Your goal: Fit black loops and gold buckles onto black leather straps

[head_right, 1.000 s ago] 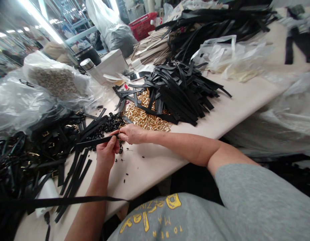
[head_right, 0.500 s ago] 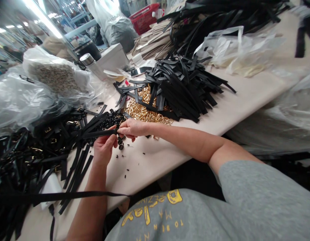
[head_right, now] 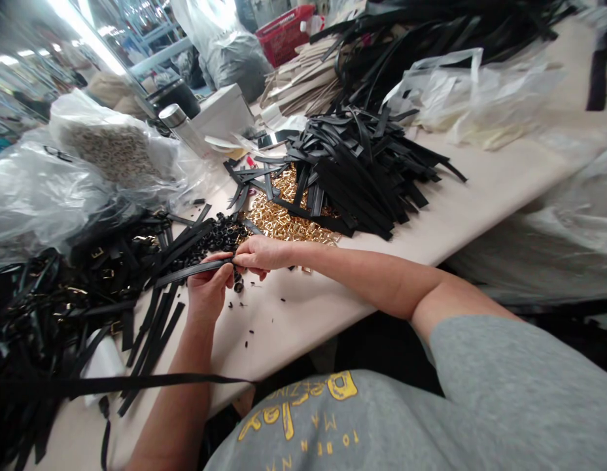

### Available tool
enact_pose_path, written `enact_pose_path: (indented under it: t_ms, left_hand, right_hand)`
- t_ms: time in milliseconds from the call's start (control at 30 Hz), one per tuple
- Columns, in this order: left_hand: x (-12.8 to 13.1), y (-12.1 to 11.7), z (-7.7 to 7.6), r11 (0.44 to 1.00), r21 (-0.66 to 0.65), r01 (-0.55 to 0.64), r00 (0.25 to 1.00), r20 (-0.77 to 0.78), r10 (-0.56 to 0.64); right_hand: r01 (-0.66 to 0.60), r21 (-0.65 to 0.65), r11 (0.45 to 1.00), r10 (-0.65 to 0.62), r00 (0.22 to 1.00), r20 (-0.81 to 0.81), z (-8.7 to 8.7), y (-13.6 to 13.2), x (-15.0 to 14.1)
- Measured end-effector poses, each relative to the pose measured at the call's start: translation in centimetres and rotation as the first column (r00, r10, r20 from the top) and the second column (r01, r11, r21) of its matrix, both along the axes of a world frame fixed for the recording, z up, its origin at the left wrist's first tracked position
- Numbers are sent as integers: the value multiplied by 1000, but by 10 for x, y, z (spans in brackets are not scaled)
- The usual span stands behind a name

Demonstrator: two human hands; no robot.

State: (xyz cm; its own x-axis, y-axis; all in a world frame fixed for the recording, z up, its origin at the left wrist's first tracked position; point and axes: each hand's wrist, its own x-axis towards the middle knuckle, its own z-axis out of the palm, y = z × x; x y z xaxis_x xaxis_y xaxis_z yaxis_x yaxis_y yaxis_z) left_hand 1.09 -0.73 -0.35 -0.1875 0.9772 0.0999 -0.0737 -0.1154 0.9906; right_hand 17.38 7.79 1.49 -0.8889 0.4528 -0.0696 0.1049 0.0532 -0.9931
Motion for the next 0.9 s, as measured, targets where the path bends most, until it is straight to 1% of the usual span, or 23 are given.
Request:
enact_pose_path:
  t_ms: [200,267,333,400,467,500,533,600,667,800,900]
  left_hand:
    - [-4,1,-5,999,-31,44,999,12,-44]
    - [-2,1,-5,998,-47,39,999,5,-39]
    - [3,-1,-4,997,-71,12,1000,19,-11]
    - [10,-1,-3,993,-116,-32,998,51,38]
    - [16,2,-3,984,-166,-65,993,87,80]
    - [17,5,-3,982,-180,-64,990,112,85]
    - [17,8,-4,982,-177,-61,986,142,87]
    - [15,12,-4,984,-161,-71,979,179,100]
    - [14,12,-2,985,-140,-96,975,189,121]
    - [19,4,6,991,-85,-104,977,178,118]
    - [21,2,7,993,-53,-110,984,133,116]
  right_hand:
    - [0,27,1000,-1,999,44,3,1,2]
    - [-3,86,996,-3,997,80,6,2,3]
    - [3,204,979,-27,993,115,10,0,3]
    - [50,359,932,-103,986,130,11,-3,4]
    - [127,496,859,-211,970,117,9,-3,4]
    - [149,541,828,-242,965,104,7,-2,3]
    - [163,562,811,-258,961,94,4,0,2]
    - [168,571,804,-268,959,95,-1,3,-1]
    - [166,553,817,-267,958,106,-4,3,-4]
    - [168,505,846,-264,956,125,-4,-1,-3]
    - [177,504,845,-268,957,113,-4,0,-2]
